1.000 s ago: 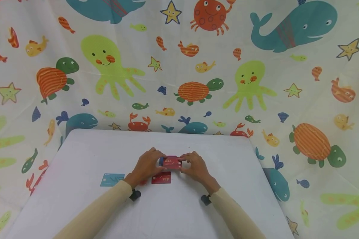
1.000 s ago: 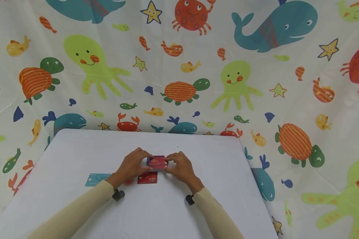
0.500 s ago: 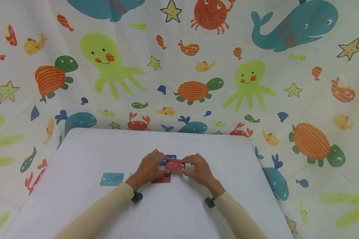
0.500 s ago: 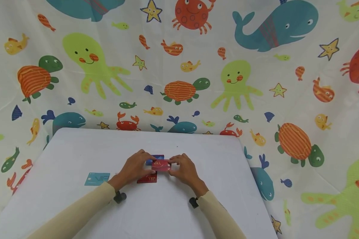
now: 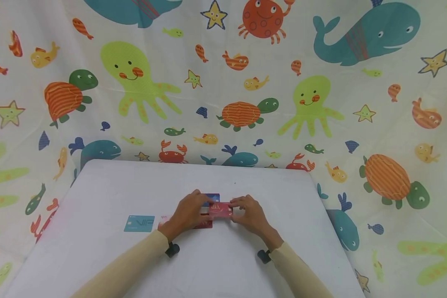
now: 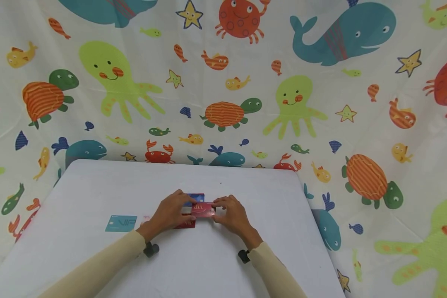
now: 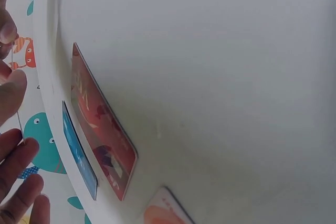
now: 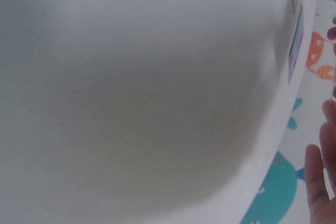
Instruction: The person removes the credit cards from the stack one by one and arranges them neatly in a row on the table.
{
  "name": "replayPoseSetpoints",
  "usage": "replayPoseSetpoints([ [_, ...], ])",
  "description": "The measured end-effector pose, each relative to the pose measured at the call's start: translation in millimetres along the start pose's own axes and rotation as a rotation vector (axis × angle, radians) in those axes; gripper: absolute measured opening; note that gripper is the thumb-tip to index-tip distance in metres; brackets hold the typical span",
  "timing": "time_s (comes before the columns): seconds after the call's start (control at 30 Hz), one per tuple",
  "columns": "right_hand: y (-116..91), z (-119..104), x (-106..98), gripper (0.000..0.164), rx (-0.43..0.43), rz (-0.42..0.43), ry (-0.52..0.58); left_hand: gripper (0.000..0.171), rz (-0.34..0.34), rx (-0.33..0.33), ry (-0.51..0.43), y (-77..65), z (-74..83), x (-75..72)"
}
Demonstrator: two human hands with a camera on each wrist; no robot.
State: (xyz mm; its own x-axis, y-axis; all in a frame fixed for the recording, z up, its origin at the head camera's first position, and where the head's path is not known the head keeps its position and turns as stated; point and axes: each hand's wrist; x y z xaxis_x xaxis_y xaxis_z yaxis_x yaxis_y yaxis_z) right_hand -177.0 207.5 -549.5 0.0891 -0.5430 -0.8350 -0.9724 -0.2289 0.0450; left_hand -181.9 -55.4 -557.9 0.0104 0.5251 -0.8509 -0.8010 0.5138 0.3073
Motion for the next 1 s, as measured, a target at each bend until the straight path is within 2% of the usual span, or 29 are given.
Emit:
replayPoseSetpoints([
  [0.57, -12.2, 8.8, -0.1, 0.038, 0.037, -0.004, -0.026, 0.053, -0.023, 0.016, -0.022, -0.4, 12.0, 10.0],
  [0.73, -15.3, 10.6, -1.4, 0.037, 0.052, -0.015, -0.017, 0.053, -0.050, 0.008, -0.022, -0.1, 15.3, 13.8],
  [1.0, -18.3, 13.9, -0.6, 0.036, 0.057, -0.032, -0.008, 0.054, -0.054, 0.033, 0.036, 0.8, 14.7, 23.6],
])
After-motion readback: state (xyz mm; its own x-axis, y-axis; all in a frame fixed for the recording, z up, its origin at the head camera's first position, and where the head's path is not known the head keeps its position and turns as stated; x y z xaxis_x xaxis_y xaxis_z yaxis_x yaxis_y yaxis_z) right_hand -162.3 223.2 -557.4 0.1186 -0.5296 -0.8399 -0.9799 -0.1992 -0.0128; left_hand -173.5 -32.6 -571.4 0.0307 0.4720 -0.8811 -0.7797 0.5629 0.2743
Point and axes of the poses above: each hand's wrist, its own y-axis towards the middle knuckle, its own x-axis out of the palm, z = x × y, and after that the axes turned 9 degrees about x, right-handed
